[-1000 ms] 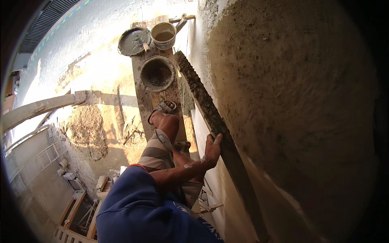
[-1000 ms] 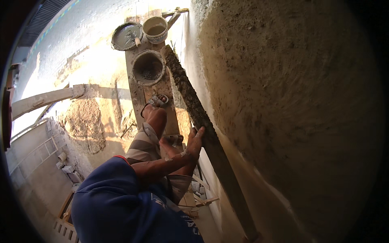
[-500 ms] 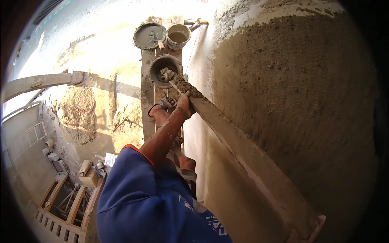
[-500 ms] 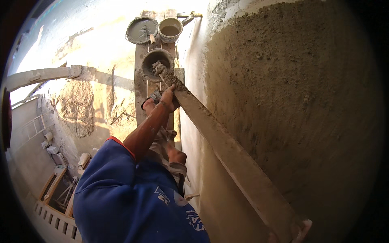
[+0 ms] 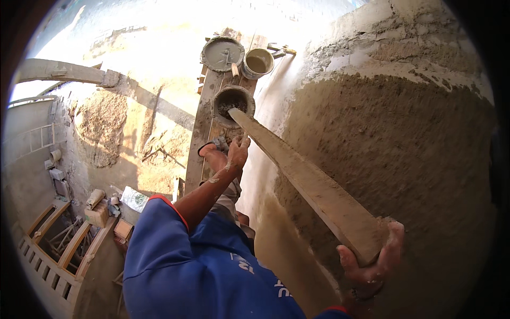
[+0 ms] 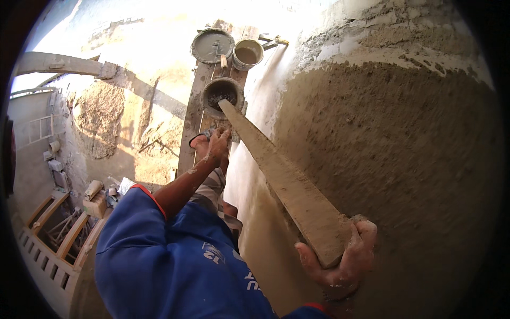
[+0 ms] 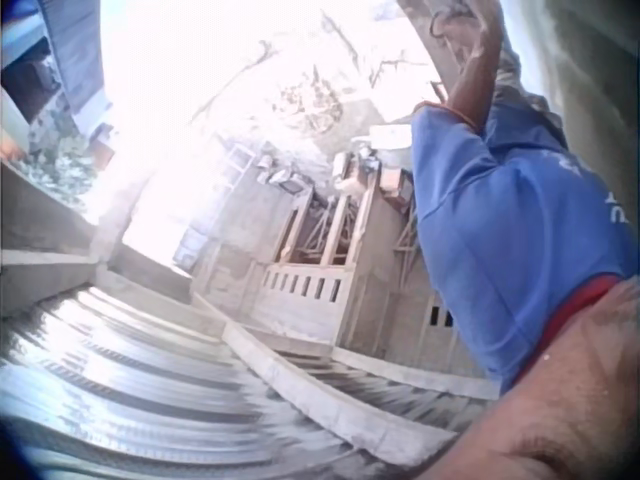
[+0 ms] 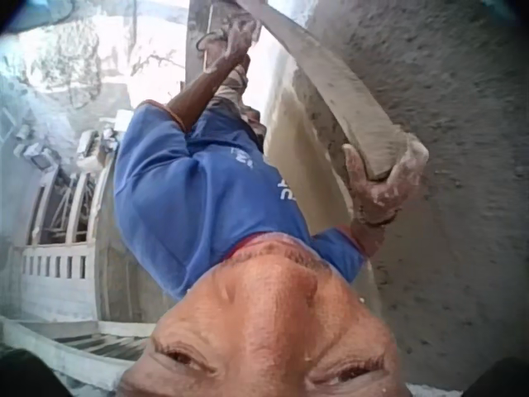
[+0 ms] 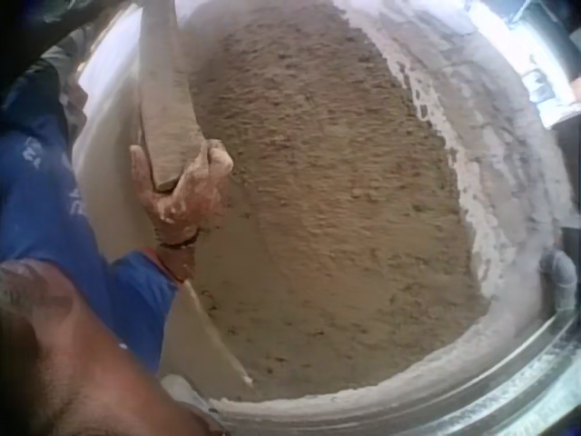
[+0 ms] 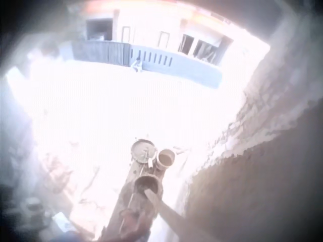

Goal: The person applies wet mortar from buckets onto a wall using a trowel and then uses a long wooden board to level and smooth the surface.

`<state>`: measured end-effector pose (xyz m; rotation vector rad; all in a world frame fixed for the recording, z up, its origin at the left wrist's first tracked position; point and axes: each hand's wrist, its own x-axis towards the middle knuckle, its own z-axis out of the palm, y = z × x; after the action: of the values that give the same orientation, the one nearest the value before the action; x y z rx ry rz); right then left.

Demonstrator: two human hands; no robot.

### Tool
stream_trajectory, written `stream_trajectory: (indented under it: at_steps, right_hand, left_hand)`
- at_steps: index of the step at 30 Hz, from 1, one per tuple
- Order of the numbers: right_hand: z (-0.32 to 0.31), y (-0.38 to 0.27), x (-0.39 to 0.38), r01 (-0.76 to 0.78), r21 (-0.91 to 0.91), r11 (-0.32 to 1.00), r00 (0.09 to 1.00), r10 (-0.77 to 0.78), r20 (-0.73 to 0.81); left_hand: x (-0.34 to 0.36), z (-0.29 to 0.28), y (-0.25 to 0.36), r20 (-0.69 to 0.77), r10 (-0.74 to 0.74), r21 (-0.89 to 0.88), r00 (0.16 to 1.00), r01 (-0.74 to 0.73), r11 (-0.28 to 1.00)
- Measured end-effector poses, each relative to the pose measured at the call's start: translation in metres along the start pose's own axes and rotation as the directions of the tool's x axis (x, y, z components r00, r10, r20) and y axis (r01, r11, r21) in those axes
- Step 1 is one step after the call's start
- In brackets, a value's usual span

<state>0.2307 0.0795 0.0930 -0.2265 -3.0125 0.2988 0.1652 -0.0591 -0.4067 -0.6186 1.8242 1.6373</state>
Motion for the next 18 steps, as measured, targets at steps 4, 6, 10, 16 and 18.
stream_trajectory:
  at_steps: [4, 6, 10, 16, 18]
  right_hand:
    - [0.001, -0.002, -0.007, -0.1, 0.06, 0.993, 0.995, 0.101, -0.022]
    - [-0.009, -0.007, -0.015, -0.076, 0.053, 0.996, 0.997, 0.077, -0.013]
    - [-0.057, -0.009, -0.051, 0.117, 0.047, 0.992, 0.98, -0.107, -0.17]
    - [-0.145, -0.017, -0.146, -0.054, -0.002, 0.999, 0.913, 0.049, -0.404]
    - [-0.159, -0.026, -0.194, -0.165, -0.017, 0.986, 0.891, 0.141, -0.432]
  left_hand:
    - [-0.028, 0.018, 0.068, 0.263, -0.462, -0.118, 0.847, 0.503, 0.856]
    - [-0.017, 0.016, 0.066, 0.37, -0.619, -0.325, 0.693, 0.72, 0.613]
    - [-0.002, 0.025, 0.041, 0.555, -0.483, -0.548, 0.677, 0.734, 0.4]
    - [-0.089, 0.058, 0.05, 0.528, -0.583, -0.445, 0.618, 0.786, 0.43]
    - [-0.118, 0.063, 0.05, 0.55, -0.572, -0.352, 0.609, 0.79, 0.503]
